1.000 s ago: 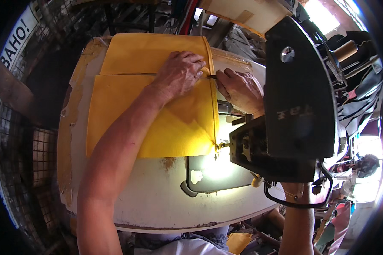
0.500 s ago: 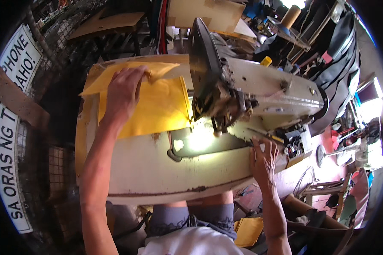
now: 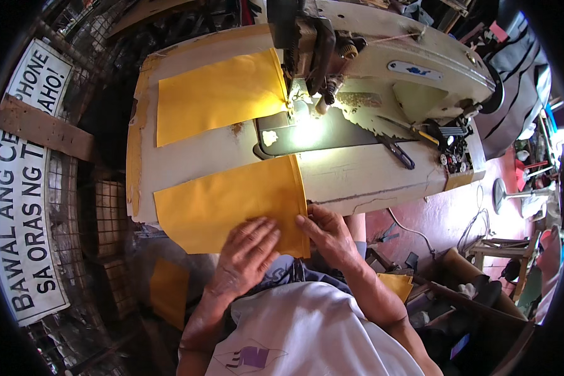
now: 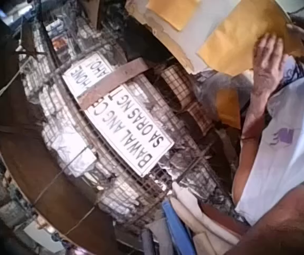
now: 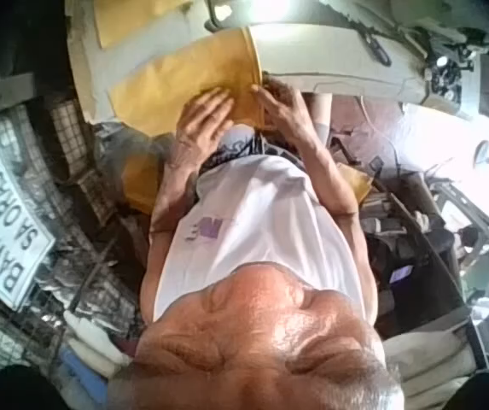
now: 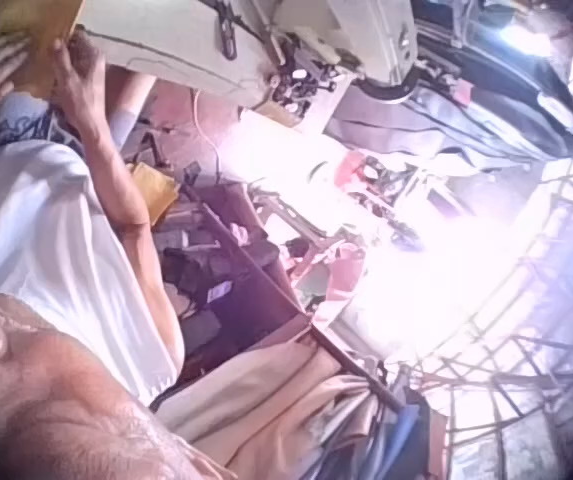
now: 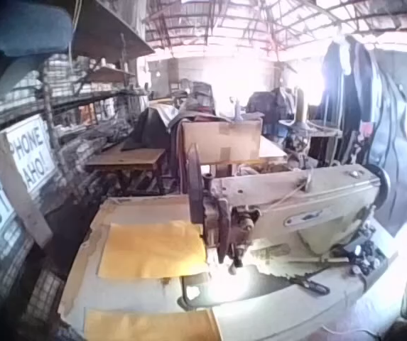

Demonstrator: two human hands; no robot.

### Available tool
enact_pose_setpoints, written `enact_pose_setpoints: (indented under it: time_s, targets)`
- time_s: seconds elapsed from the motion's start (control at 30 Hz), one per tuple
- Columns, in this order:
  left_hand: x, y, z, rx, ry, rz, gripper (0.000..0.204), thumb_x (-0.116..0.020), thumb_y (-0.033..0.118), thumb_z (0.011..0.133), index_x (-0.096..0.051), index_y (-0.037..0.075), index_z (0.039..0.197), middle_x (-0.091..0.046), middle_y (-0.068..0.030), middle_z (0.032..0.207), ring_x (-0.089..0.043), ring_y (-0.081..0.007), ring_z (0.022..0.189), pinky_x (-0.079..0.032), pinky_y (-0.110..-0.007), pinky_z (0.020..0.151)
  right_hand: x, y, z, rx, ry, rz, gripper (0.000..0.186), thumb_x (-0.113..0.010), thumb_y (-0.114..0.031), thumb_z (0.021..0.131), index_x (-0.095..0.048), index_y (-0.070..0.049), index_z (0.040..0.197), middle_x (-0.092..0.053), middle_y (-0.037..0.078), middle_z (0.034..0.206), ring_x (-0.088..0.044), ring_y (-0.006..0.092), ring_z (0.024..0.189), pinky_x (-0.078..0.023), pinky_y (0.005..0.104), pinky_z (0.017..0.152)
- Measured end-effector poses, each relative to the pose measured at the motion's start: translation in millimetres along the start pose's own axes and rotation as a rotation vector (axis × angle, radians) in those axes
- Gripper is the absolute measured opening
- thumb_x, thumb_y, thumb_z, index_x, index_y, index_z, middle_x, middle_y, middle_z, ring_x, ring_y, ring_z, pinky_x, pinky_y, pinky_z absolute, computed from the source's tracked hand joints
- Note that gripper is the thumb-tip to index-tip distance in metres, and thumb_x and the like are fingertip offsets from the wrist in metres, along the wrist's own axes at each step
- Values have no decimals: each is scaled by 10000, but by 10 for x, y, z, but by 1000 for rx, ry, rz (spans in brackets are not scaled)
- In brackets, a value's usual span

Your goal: Sewing pieces of yellow leather material together using an industrial sewing machine.

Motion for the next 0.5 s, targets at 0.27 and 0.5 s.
enact_pose_setpoints:
  time_s: [0.27,0.5]
  targets:
    - [509,-703,-875,674,769,228,280,-603,41,951,-607,9,1229,-553,-172,1267,-539,-341,1190,-447,-438,1020,-159,-66,-86,94,95,0,200,-548,-160,1037,-584,36,1025,-599,19,820,-552,69,727,-483,239,604]
    - [-144,-878,-1423,974,988,-1083,319,-651,180,976,-572,6,1232,-627,-52,1116,-577,-135,1051,-449,-321,952,-204,-55,-103,334,296,-532,118,-613,-118,1005,-600,-10,1049,-544,29,755,-476,63,724,-428,235,629]
Point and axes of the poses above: each hand's wrist, its own z-axis towards the middle knuckle, its own x-axis out of the back of the hand, y = z × x, the point moved 3 cm from there along z, towards the middle knuckle
